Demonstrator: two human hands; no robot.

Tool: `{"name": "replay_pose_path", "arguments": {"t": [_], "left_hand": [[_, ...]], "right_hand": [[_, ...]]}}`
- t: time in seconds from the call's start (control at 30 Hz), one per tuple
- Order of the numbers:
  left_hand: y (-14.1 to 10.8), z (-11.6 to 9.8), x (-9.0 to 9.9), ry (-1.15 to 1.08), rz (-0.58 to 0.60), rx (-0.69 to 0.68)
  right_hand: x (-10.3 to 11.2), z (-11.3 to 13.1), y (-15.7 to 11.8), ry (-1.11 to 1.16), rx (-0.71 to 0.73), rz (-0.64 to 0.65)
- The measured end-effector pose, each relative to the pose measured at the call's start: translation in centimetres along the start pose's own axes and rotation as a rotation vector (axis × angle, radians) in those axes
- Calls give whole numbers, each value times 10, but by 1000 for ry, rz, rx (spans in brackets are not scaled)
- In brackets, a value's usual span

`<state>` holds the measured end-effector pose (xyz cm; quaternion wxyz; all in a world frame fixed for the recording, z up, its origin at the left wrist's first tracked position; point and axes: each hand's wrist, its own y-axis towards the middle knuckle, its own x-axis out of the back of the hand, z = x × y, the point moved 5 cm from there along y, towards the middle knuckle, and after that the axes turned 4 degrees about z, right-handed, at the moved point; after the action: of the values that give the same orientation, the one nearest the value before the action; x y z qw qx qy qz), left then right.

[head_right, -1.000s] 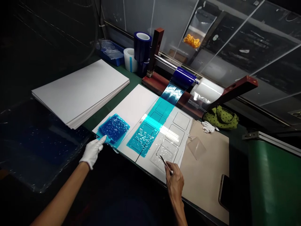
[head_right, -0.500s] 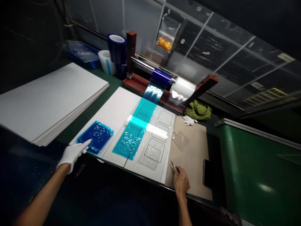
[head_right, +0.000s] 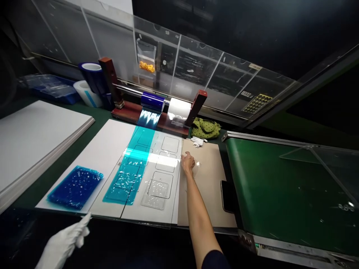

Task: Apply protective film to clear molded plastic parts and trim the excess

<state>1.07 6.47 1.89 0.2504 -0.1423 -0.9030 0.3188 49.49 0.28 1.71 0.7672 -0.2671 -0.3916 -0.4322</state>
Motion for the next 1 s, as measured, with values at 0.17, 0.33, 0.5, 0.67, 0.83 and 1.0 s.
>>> {"name": "replay_pose_path", "arguments": {"t": [0.17, 0.33, 0.5, 0.67, 0.83, 1.0], "left_hand": [[-27, -17, -51, 24, 172, 19], [-59, -75, -127, 323, 171, -491], [-117, -136, -202, 674, 115, -1067], [-160, -153, -209, 687, 210, -1393], [-171, -141, -187, 739, 223, -1515], [-180, -128, -161, 1014, 181, -1442]], "right_hand": [[23, -9, -16, 180, 51, 18], [83, -17, -85, 497, 179, 125], [113, -13, -161, 1214, 51, 395], [125, -44, -201, 1361, -120, 392], [151, -63, -220, 783, 47, 84], [129, -20, -255, 727, 167, 414]]}}
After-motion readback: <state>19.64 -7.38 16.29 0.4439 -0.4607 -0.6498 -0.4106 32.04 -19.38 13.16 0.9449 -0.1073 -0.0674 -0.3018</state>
